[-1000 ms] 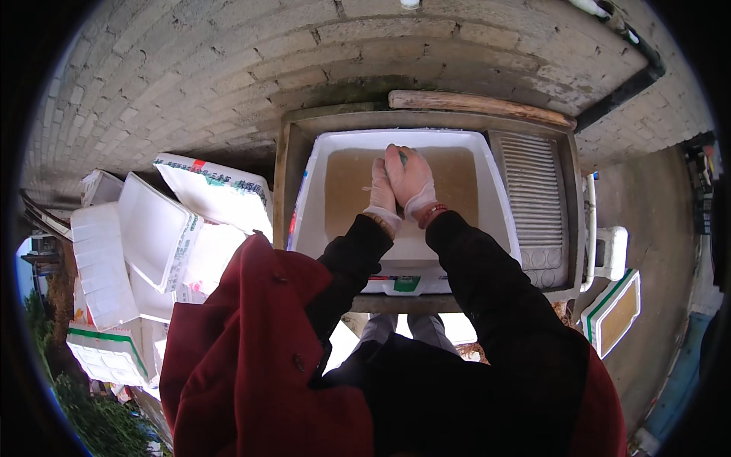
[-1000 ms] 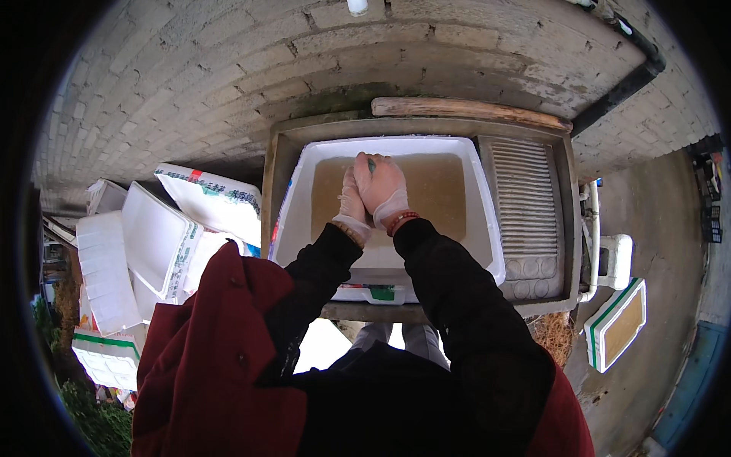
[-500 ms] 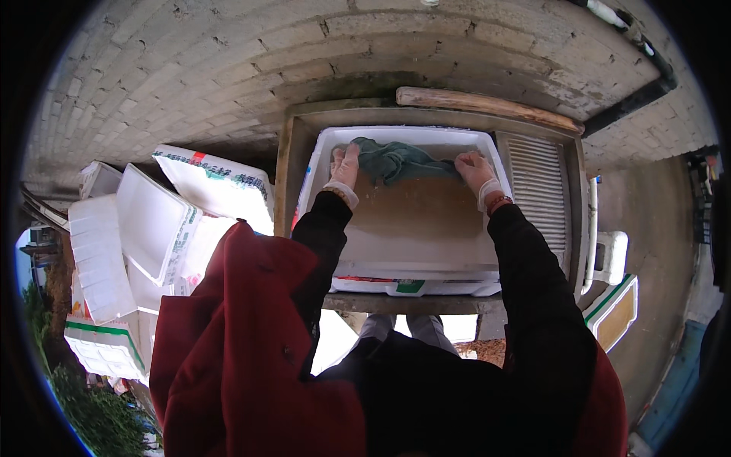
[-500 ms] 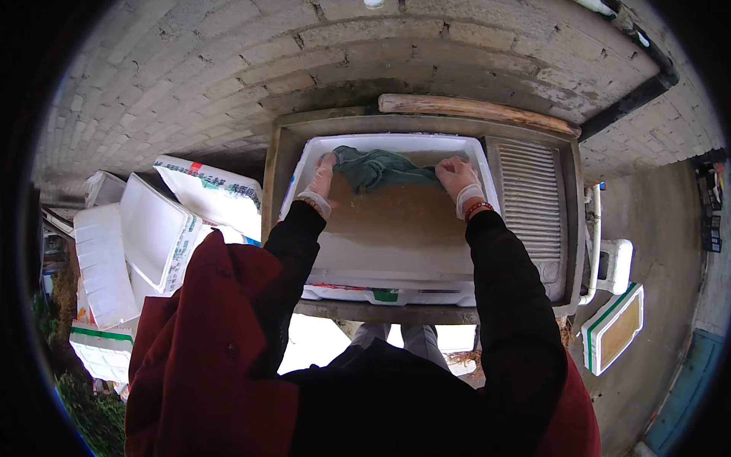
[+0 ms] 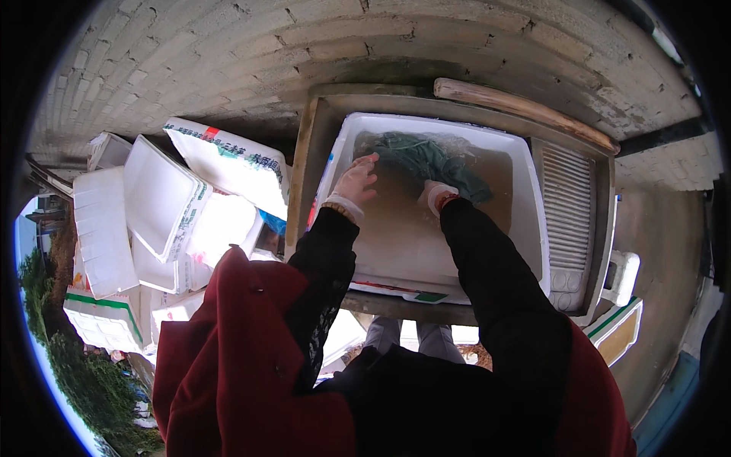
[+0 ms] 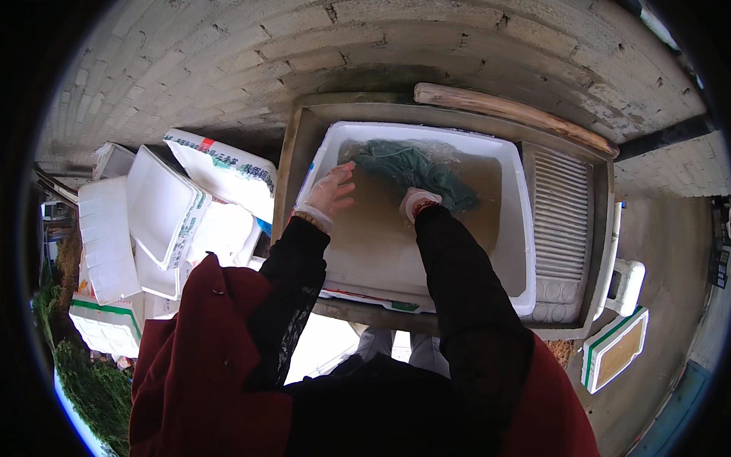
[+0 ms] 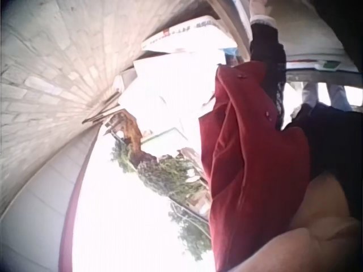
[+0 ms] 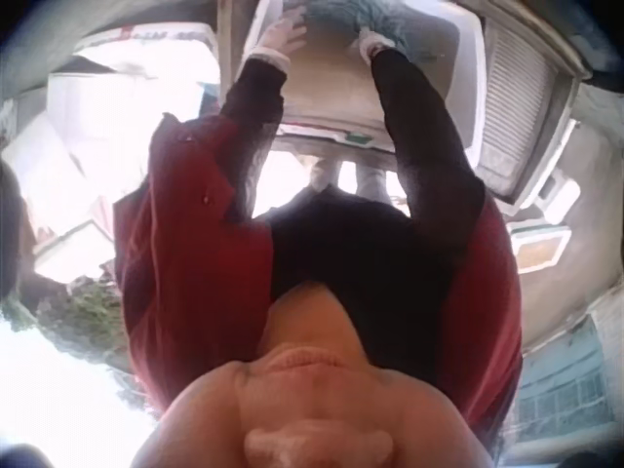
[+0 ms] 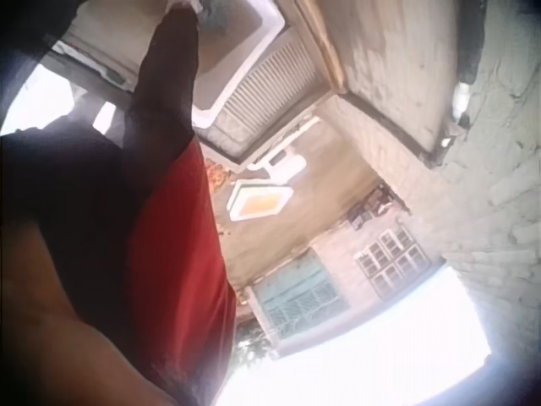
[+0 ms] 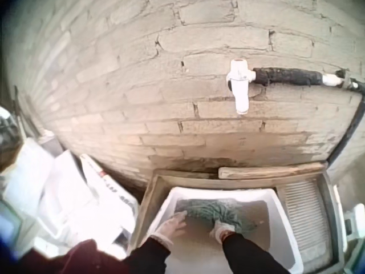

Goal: The person washes a green cloth by hand in a white plastic basin filled with water. They repeatedly submerge, scrub, and wring the cloth, then briefly scrub the basin's built-in washboard. Finally, they remove the cloth and walk away from the washing station.

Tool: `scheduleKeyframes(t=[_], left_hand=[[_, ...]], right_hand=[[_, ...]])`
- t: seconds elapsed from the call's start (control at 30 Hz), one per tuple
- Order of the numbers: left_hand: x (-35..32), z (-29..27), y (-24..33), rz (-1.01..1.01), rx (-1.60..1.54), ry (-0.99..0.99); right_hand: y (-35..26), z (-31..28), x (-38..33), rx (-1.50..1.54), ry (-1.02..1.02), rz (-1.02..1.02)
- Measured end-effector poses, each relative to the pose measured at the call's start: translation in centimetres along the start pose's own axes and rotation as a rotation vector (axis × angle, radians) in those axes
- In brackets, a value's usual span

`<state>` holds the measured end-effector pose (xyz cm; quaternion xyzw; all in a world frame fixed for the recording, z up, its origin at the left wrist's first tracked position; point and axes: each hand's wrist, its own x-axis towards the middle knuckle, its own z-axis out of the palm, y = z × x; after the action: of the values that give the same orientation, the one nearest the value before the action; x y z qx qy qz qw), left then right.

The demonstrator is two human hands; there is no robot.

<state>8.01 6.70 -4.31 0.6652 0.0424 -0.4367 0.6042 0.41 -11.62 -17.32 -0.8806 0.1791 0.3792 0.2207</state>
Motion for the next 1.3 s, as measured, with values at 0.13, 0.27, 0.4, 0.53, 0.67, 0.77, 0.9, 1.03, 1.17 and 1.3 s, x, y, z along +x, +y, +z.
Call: scheduleKeyframes(t=[0.13,0.27,0.4,0.53,0.67,0.77,0.9,1.03,1.17,1.3], left_hand=[[0.6,-1.8,-1.2,-0.005,-0.008,0.003],[3.2,-2.6,-3.3,0.079,-0.150,-0.231],[1.0,3.3,-1.5,-0.015,-0.472,-0.129],[-2.0,5.4,0.4,-0.111,-0.634,-0.294],[-1.6,7.1,0.3,-0.035,-0.935,-0.431],[0.3,7.5,-1.2,0.031,-1.104,-0.410],[-0.8,9.7,-2.5,-0.066,-1.152,-0.484],[3.6,7.4,-6.8,0.299,-0.638,-0.270],[2.3,5.9,-3.6,0.191,-0.964,-0.460],[0.4,6.2,-4.2,0.180,-1.012,-0.423]], right_hand=[[-1.4,-4.2,-4.6,0.196,-0.015,-0.382],[-4.1,-12.4,-13.9,0.755,-0.001,-0.593],[-5.2,-18.1,-22.6,1.016,0.075,-0.713],[-5.8,-18.9,-26.0,1.456,0.139,-0.742],[-5.3,-13.6,-23.4,1.440,0.299,-0.721],[-6.0,-5.8,-17.0,0.981,0.765,-0.620],[-6.2,-2.9,-11.5,0.781,1.195,-0.369],[-6.3,-5.4,-10.0,1.602,0.793,-0.348],[-6.1,-4.9,-13.2,1.820,0.546,-0.493],[-8.3,-2.2,-12.1,1.390,0.760,-0.551]])
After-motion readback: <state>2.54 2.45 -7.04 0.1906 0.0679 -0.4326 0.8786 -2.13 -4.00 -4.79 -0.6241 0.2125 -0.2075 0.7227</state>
